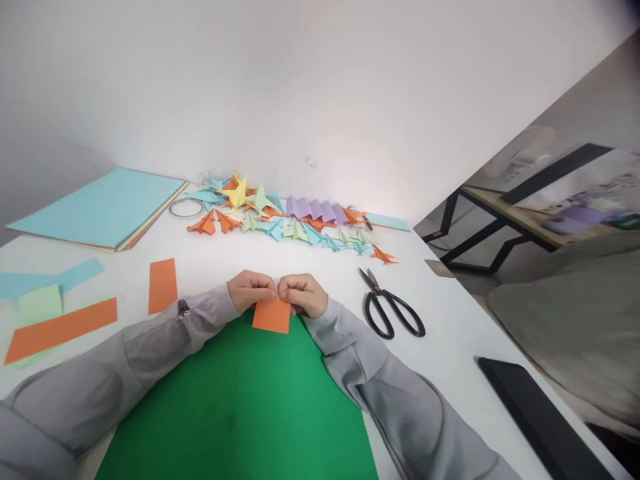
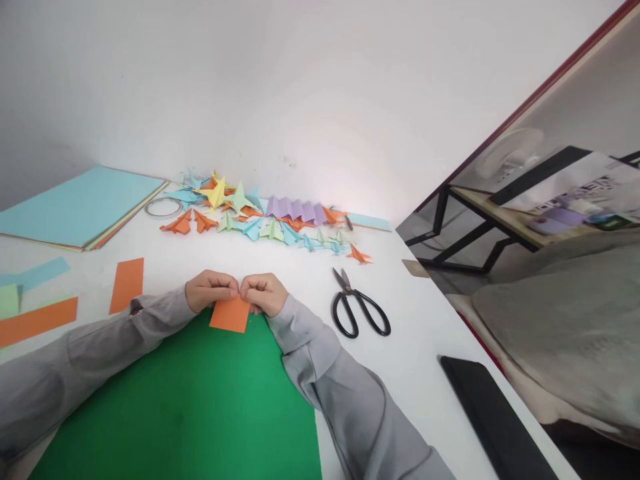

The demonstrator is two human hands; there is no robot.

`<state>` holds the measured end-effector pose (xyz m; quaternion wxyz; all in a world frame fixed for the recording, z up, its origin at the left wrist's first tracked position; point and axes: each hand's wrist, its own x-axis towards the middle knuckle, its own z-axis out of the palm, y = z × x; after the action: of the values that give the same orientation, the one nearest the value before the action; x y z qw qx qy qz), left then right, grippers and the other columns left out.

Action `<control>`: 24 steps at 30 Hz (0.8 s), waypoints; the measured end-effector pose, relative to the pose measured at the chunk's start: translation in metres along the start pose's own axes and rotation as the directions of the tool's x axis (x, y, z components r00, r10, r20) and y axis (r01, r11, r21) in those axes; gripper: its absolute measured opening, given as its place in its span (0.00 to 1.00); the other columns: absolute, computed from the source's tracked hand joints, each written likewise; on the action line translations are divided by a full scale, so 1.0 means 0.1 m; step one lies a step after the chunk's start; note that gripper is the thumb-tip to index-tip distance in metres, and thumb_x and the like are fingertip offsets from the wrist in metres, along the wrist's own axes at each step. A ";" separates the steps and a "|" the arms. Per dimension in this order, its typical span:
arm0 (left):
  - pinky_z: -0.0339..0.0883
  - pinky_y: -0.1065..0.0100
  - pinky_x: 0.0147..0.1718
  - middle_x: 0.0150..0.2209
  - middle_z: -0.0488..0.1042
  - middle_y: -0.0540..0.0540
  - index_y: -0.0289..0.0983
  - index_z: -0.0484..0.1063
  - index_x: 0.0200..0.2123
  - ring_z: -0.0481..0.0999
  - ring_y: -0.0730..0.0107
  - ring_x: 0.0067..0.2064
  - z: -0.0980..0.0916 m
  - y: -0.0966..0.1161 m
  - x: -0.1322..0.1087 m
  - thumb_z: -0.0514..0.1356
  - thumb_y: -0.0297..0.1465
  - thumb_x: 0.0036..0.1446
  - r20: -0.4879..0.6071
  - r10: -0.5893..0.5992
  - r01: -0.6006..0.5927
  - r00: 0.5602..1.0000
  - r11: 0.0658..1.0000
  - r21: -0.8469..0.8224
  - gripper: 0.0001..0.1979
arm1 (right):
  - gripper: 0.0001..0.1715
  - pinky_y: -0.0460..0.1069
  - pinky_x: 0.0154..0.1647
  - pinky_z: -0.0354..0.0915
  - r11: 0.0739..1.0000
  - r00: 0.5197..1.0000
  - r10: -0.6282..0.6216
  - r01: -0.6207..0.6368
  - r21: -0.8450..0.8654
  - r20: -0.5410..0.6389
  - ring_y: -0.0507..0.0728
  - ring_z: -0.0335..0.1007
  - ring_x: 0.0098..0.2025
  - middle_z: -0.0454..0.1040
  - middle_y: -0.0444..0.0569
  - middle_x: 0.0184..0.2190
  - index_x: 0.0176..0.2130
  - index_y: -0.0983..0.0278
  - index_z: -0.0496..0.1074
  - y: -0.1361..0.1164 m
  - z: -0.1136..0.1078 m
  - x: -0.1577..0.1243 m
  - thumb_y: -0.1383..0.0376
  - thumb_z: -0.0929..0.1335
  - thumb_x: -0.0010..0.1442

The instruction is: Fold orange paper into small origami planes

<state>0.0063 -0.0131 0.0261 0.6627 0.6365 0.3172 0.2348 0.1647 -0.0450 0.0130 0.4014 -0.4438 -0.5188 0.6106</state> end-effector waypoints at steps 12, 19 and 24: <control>0.46 0.76 0.16 0.12 0.61 0.54 0.32 0.65 0.15 0.57 0.83 0.15 0.00 0.03 0.01 0.60 0.31 0.34 -0.045 -0.051 0.040 0.998 0.976 -0.215 0.08 | 0.05 0.41 0.10 0.46 0.988 0.993 -0.065 0.050 0.144 0.096 0.45 0.53 0.09 0.64 0.39 0.07 0.19 0.67 0.68 0.11 -0.12 0.05 0.66 0.66 0.39; 0.44 0.75 0.13 0.09 0.58 0.56 0.33 0.65 0.13 0.52 0.83 0.12 -0.01 0.05 0.05 0.60 0.33 0.30 -0.097 -0.070 0.046 0.993 0.972 -0.231 0.09 | 0.06 0.42 0.09 0.44 0.973 0.995 -0.102 0.103 0.205 -0.017 0.45 0.51 0.07 0.64 0.39 0.06 0.17 0.67 0.66 0.11 -0.10 0.06 0.67 0.67 0.39; 0.45 0.76 0.14 0.10 0.59 0.56 0.33 0.66 0.15 0.55 0.82 0.14 -0.07 0.04 0.06 0.61 0.34 0.32 -0.184 -0.033 -0.001 0.982 0.983 -0.184 0.10 | 0.07 0.42 0.10 0.49 0.936 0.981 -0.157 0.184 0.299 -0.112 0.45 0.52 0.08 0.63 0.40 0.06 0.15 0.66 0.66 0.10 -0.11 0.07 0.66 0.67 0.38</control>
<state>0.0058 -0.0033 0.0291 0.6877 0.5455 0.3599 0.3162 0.1729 -0.0366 0.0015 0.5393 -0.3548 -0.4359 0.6272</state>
